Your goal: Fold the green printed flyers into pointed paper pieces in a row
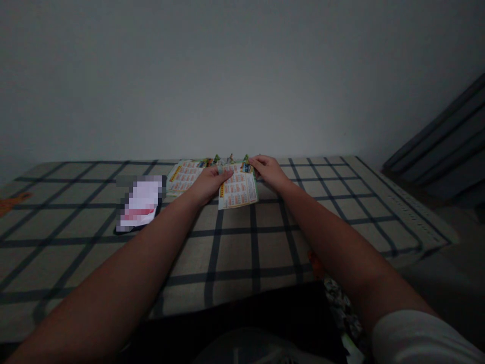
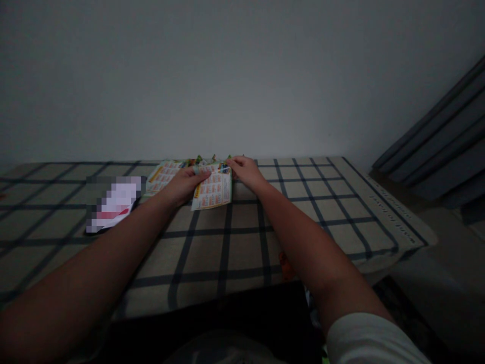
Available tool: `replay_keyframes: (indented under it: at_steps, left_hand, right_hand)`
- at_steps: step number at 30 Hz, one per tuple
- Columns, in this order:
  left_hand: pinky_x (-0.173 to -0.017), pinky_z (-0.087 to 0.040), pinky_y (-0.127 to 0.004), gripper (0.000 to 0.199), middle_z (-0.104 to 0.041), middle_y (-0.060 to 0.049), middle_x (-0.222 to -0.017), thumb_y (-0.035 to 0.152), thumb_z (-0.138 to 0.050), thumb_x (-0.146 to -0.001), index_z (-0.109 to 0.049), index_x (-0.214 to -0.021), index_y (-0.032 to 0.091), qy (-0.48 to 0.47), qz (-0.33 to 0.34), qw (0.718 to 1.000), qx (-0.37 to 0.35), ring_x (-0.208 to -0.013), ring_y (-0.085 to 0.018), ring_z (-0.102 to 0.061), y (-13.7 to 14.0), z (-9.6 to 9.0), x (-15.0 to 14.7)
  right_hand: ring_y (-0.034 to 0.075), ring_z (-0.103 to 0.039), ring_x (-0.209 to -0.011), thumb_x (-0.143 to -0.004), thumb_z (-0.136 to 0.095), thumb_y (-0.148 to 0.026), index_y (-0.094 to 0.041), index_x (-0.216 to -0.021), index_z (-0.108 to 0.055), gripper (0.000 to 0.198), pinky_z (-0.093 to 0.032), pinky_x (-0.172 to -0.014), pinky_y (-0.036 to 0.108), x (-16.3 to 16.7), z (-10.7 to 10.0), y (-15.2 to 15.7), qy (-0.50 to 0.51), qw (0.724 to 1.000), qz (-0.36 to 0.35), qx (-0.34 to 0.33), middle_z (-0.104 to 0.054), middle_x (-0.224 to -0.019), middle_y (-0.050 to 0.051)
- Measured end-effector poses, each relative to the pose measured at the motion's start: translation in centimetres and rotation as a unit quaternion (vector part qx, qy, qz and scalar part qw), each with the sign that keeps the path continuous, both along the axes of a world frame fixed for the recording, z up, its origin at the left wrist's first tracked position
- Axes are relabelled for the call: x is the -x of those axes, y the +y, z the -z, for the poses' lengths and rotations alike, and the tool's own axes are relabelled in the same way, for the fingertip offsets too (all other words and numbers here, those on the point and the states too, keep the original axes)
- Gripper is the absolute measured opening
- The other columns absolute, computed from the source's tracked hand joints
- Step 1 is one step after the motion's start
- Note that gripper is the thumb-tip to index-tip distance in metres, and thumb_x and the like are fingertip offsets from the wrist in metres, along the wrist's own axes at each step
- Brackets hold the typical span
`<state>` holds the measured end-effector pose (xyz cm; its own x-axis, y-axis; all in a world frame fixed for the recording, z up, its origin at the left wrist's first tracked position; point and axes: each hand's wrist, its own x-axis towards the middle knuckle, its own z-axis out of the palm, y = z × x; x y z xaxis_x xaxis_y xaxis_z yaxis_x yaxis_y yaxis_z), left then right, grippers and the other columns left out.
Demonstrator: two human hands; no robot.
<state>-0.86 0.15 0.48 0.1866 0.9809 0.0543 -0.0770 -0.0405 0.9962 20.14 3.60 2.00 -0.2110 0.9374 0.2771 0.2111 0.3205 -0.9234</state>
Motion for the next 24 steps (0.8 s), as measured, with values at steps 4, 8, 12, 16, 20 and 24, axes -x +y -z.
replay_keyframes:
  at_steps: [4, 8, 12, 16, 20, 24]
  left_hand:
    - [-0.074, -0.061, -0.038, 0.026, -0.08, -0.008, -0.087, 0.037, -0.084, -0.075, -0.077, -0.089, 0.017, -0.021, 0.009, 1.0, 0.02, -0.072, -0.021, -0.073, 0.24, 0.16, 0.18]
    - [-0.075, -0.061, -0.036, 0.019, -0.079, -0.007, -0.085, 0.03, -0.082, -0.075, -0.076, -0.087, 0.016, -0.031, -0.001, 0.999, 0.04, -0.07, -0.019, -0.073, -0.05, -0.24, 0.13]
    - [-0.073, -0.062, -0.036, 0.018, -0.079, -0.008, -0.084, 0.028, -0.082, -0.073, -0.075, -0.085, 0.016, -0.029, -0.011, 0.998, 0.05, -0.069, -0.02, -0.073, -0.27, -0.59, 0.1]
    - [-0.072, -0.062, -0.039, 0.019, -0.079, -0.009, -0.084, 0.03, -0.079, -0.074, -0.075, -0.086, 0.016, -0.004, -0.016, 0.999, 0.046, -0.069, -0.022, -0.074, -0.13, -0.51, 0.11]
    - [-0.073, -0.063, -0.038, 0.019, -0.079, -0.009, -0.086, 0.03, -0.078, -0.076, -0.075, -0.089, 0.016, -0.008, -0.006, 0.999, 0.042, -0.07, -0.021, -0.074, -0.05, -0.33, -0.01]
    - [-0.071, -0.062, -0.034, 0.019, -0.079, -0.007, -0.085, 0.026, -0.078, -0.076, -0.074, -0.09, 0.015, -0.031, -0.008, 0.998, 0.046, -0.068, -0.019, -0.073, -0.11, -0.41, -0.08]
  right_hand:
    - [0.012, -0.049, -0.059, -0.098, -0.058, -0.04, -0.019, -0.071, -0.056, 0.034, -0.042, -0.059, 0.025, 0.16, -0.12, -0.01, 0.033, 0.999, -0.013, 0.029, -0.052, -0.063, -0.002]
    - [0.012, -0.051, -0.06, -0.098, -0.058, -0.039, -0.019, -0.073, -0.057, 0.032, -0.045, -0.06, 0.026, 0.23, -0.19, -0.13, 0.036, 0.998, -0.028, 0.043, -0.055, -0.064, -0.001]
    - [0.012, -0.051, -0.06, -0.099, -0.057, -0.042, -0.019, -0.075, -0.057, 0.033, -0.044, -0.059, 0.025, 0.18, -0.24, -0.38, 0.019, 0.999, -0.023, 0.026, -0.055, -0.062, -0.002]
    - [0.012, -0.049, -0.06, -0.097, -0.061, -0.042, -0.019, -0.071, -0.056, 0.035, -0.04, -0.059, 0.026, 0.18, -0.33, -0.58, -0.014, 1.0, -0.007, -0.008, -0.053, -0.062, -0.002]
    - [0.012, -0.047, -0.063, -0.098, -0.059, -0.044, -0.019, -0.072, -0.054, 0.036, -0.038, -0.061, 0.026, 0.41, -0.39, -0.58, -0.021, 1.0, -0.019, -0.014, -0.05, -0.065, -0.003]
    - [0.012, -0.047, -0.064, -0.097, -0.06, -0.05, -0.019, -0.074, -0.054, 0.039, -0.039, -0.059, 0.024, 0.65, -0.15, -0.42, 0.008, 0.999, -0.032, -0.011, -0.05, -0.066, -0.003]
